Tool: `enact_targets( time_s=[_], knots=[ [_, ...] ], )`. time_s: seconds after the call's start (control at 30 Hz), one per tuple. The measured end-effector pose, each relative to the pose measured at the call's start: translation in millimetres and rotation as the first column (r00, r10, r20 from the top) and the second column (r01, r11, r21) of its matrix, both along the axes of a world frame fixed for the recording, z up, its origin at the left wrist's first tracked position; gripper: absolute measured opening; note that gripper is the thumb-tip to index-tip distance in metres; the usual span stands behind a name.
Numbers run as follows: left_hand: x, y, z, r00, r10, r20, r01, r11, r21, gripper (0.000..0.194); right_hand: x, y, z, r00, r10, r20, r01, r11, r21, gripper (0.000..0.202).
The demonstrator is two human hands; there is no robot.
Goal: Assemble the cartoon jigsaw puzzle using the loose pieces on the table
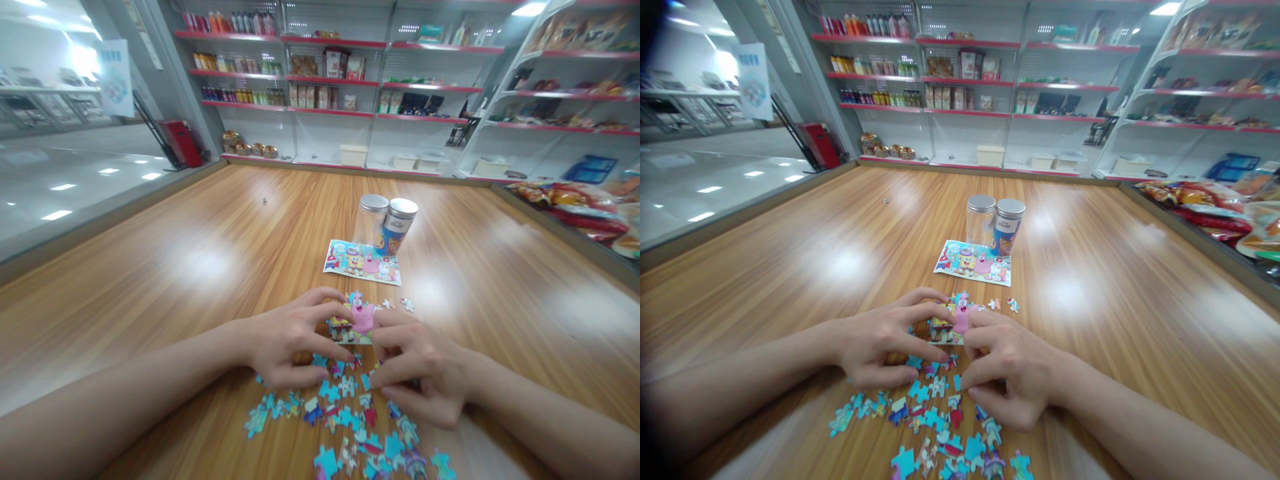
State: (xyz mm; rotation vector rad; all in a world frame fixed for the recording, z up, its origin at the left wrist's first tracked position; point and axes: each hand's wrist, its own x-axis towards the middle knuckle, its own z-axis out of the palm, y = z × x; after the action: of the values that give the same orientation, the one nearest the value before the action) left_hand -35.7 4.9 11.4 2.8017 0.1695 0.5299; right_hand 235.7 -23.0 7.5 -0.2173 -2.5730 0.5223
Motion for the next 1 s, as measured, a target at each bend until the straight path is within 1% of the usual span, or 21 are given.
enact_targets(
  time_s=[0.13, 0.27, 0.37, 0.6, 0.8, 1.0],
  knots=[
    [-0.2, -0.5, -1.0, 1.0, 0.008, 0.001, -0.008, 1.0, 0.004, 0.04, 1.0, 1.6, -1.3, 0.999, -0.035, -0.036, 0.035, 0.999, 0.0, 0.021],
    [0.1, -0.4, -2.1, 0.999, 0.032, 0.012, -0.032, 0.999, 0.008, 0.036, 4.1, 4.6, -3.2, 0.997, -0.054, 0.051, 0.055, 0.998, -0.006, 0.026],
    [0.9, 0.0, -2.4, 0.999, 0.036, 0.014, -0.036, 0.999, 0.014, 0.035, 6.1, 6.0, -4.4, 0.995, -0.069, 0.077, 0.071, 0.997, -0.018, 0.028],
    [1.3, 0.4, -4.0, 0.999, 0.045, 0.0, -0.045, 0.999, 0.023, 0.033, 8.1, 8.1, -5.7, 0.997, -0.078, 0.017, 0.078, 0.997, -0.027, 0.024],
    [0.8, 0.2, -7.6, 0.998, 0.059, 0.009, -0.059, 0.998, -0.022, 0.032, 8.8, 9.2, -5.5, 0.997, -0.07, 0.014, 0.07, 0.997, -0.031, 0.021],
    [1.0, 0.5, -6.9, 0.998, 0.064, -0.024, -0.065, 0.998, -0.023, 0.033, 8.5, 9.7, -6.1, 0.996, -0.088, 0.01, 0.088, 0.995, -0.042, 0.022]
  ],
)
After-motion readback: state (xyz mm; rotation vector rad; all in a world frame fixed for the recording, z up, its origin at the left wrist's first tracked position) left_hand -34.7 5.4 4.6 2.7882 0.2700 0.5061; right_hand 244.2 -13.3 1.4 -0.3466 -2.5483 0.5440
